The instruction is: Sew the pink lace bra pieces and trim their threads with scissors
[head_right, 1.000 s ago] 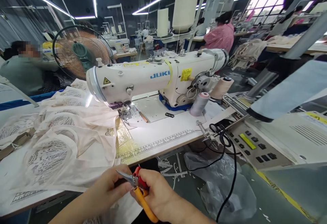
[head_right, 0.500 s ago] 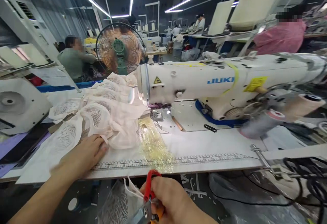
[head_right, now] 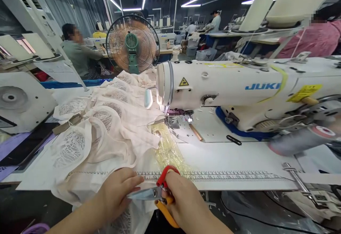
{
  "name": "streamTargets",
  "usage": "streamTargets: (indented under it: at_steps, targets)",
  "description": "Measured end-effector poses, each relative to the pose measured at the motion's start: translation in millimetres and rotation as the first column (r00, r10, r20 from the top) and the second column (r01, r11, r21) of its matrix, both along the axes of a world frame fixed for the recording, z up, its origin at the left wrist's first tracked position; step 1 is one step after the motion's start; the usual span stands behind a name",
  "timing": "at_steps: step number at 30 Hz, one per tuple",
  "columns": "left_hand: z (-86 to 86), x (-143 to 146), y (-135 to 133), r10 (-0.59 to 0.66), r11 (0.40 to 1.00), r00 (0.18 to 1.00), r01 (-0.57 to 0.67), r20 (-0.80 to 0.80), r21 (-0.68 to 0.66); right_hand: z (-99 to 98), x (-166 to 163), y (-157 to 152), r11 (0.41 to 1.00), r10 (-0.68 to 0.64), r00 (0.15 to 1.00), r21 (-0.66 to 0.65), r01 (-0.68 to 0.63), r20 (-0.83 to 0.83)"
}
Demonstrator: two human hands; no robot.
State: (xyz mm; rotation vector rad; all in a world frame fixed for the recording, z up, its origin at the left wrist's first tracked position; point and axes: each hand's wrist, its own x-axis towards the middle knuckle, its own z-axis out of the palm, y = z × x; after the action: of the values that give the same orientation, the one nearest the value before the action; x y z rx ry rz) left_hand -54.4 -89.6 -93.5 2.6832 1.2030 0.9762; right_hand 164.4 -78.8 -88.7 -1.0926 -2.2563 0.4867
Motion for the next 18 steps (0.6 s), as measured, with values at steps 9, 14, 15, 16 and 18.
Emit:
streamTargets:
  at_steps: [9,14,15,16,18]
  targets:
    - [9.3,-10,-5,-0.022,0.949,0.995,0.052,-0.100,0.311,-7.8,-11,7,0.959,-0.121,0.978,0.275,0.070,0.172]
    - [13.6,-20,-4,-0.119,0.975,0.969,0.155,-0.216,0.161,-6.9,-9,10,0.954,-0.075,0.990,0.297,0.037,0.116]
    - [14.0,-22,-4,-0.130,0.976,0.961,0.167,-0.243,0.137,-5.5,-9,11,0.952,-0.038,0.994,0.307,0.004,0.104]
    - [14.1,-24,-4,-0.137,0.978,0.954,0.173,-0.267,0.116,-4.2,-7,12,0.944,0.007,0.995,0.327,-0.038,0.095]
    - [13.3,-28,-5,-0.152,0.979,0.939,0.186,-0.308,0.085,-3.5,-5,12,0.912,0.099,0.992,0.391,-0.123,0.081]
